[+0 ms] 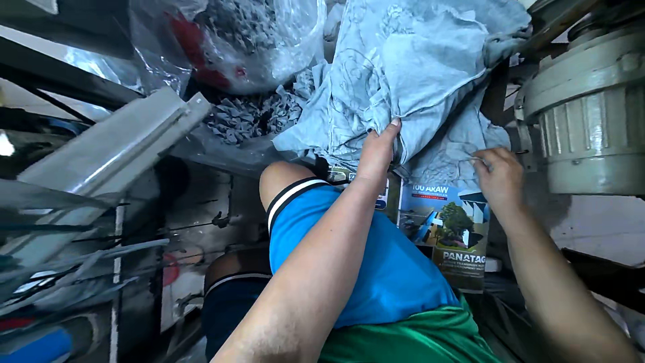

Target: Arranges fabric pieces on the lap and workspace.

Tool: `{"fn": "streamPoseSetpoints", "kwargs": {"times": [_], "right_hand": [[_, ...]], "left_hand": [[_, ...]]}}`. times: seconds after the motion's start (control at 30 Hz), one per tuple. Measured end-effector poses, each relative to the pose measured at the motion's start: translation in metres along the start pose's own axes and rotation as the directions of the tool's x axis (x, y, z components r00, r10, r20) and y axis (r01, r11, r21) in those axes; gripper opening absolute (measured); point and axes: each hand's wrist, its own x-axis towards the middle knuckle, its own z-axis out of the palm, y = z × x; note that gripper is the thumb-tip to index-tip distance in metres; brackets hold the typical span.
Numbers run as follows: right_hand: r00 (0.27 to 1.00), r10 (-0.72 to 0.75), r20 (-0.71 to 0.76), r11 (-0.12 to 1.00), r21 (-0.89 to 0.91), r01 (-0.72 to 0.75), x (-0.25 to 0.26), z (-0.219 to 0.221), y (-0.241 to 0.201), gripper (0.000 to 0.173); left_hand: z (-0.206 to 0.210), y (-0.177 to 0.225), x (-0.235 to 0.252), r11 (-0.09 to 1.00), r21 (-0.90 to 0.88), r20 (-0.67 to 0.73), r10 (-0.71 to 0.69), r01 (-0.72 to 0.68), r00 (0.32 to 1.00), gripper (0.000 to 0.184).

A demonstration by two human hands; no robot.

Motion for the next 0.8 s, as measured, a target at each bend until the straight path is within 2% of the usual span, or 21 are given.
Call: {"fn": "streamPoseSetpoints", "kwargs": {"times": [0.1, 0.13, 0.2, 0.3, 0.4, 0.47, 0.6, 0.67, 0.8], "right_hand": [[0.994, 0.107, -0.027, 0.993, 0.051, -0.105, 0.004, -0.015, -0.003, 0.027], [0.982, 0.187, -0.023, 0.977, 0.108, -0.183, 0.005, -0.024, -0.005, 0.033], [0.94, 0.325, -0.103, 0.913, 0.293, -0.283, 0.005, -0.036, -0.005, 0.04], [0.857, 0.482, -0.183, 0.764, 0.567, -0.309, 0.004, -0.039, 0.002, 0.04], [0.788, 0.598, -0.146, 0.639, 0.68, -0.36, 0.003, -0.04, 0.006, 0.039], [0.765, 0.629, -0.14, 0.561, 0.762, -0.322, 0.004, -0.04, 0.005, 0.034], [0.707, 0.707, -0.014, 0.262, 0.934, -0.243, 0.009, -0.045, -0.001, 0.024], [0.726, 0.687, 0.038, 0.189, 0.955, -0.229, 0.012, -0.055, -0.008, 0.016], [0.88, 0.472, -0.042, 0.294, 0.949, -0.113, 0.018, -0.084, -0.037, 0.018]], "left_hand": [[0.0, 0.002, 0.0, 1.0, -0.016, -0.006, 0.008, -0.008, 1.0, 0.038], [0.0, 0.002, 0.0, 1.0, -0.016, -0.011, 0.003, -0.004, 1.0, 0.039], [-0.001, 0.002, 0.001, 1.0, -0.001, -0.014, 0.001, -0.001, 1.0, 0.042], [-0.001, 0.0, 0.002, 1.0, 0.02, -0.014, 0.003, -0.003, 1.0, 0.044], [-0.001, 0.001, 0.001, 1.0, 0.019, -0.024, 0.001, -0.001, 1.0, 0.041], [-0.002, 0.001, 0.001, 1.0, 0.013, -0.022, 0.008, -0.008, 1.0, 0.04], [0.0, 0.001, 0.001, 1.0, -0.011, -0.019, 0.019, -0.019, 1.0, 0.037], [-0.001, 0.002, 0.0, 1.0, -0.006, -0.014, 0.008, -0.009, 1.0, 0.037], [-0.001, 0.001, -0.001, 0.999, 0.042, -0.016, 0.029, -0.029, 0.999, 0.03]]}}
